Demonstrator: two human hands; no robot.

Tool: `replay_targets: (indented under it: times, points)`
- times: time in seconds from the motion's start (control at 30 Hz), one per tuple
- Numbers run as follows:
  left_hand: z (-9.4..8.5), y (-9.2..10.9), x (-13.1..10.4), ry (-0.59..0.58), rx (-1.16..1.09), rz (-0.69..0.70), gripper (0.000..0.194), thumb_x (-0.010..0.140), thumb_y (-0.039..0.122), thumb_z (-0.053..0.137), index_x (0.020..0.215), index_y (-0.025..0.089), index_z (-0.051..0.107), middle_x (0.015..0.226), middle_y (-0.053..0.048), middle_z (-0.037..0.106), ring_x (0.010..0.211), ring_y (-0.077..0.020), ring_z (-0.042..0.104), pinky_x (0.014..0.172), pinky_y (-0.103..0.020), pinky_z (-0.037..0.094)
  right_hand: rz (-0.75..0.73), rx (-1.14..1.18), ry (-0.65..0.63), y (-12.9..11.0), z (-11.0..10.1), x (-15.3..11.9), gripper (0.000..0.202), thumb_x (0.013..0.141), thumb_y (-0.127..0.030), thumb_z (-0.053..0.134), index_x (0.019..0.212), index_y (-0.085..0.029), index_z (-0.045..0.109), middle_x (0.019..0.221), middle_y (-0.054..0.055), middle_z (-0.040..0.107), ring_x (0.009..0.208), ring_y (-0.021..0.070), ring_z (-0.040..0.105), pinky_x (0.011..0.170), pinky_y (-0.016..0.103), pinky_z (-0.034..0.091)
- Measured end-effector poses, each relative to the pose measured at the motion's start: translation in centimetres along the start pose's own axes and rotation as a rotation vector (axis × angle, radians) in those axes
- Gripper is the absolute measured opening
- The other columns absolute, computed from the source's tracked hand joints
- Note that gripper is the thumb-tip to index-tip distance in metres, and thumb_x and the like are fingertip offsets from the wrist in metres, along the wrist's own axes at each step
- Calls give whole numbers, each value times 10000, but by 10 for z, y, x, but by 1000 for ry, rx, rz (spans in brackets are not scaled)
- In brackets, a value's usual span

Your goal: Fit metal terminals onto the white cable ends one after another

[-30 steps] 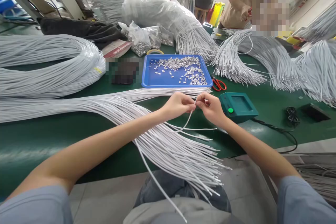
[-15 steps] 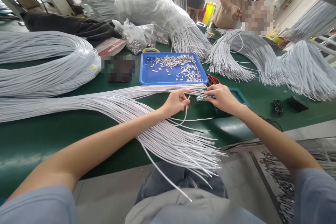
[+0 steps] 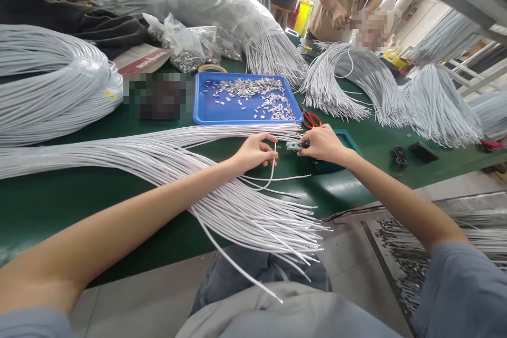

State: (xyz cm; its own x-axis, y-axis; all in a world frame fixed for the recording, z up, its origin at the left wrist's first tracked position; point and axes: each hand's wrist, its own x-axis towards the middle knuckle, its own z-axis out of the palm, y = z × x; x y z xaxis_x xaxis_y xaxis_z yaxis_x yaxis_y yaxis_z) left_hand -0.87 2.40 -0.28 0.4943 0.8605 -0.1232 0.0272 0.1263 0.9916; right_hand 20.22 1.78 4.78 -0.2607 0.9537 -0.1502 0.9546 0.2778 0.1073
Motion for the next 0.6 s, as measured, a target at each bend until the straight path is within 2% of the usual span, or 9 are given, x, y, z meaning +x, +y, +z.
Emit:
replay_targets:
  times: [0.17, 0.4, 0.6]
  points:
    - [3, 3, 0, -12, -46, -57, 224, 805, -6, 642, 977, 95, 539, 589, -31, 692, 499, -126, 662, 426, -153, 414, -4, -36, 2, -9, 1, -3, 196, 846, -308, 639, 827, -150, 755, 940, 102, 740, 1044, 251, 542, 820, 356, 251]
    - [4, 3, -1, 7, -25, -81, 229, 792, -21, 651, 961, 91, 546, 583, -29, 692, 498, -125, 660, 426, -154, 417, -14, -40, 16, -28, 2, -1, 220, 862, -325, 633, 883, -159, 775, 906, 112, 744, 1002, 256, 548, 810, 367, 254]
    - [4, 1, 0, 37, 17, -70, 227, 772, -7, 668, 942, 93, 555, 551, -29, 679, 475, -121, 638, 427, -161, 416, 1, -23, 18, -32, 1, -1, 206, 855, -313, 642, 870, -153, 771, 904, 109, 744, 1018, 259, 548, 832, 375, 258]
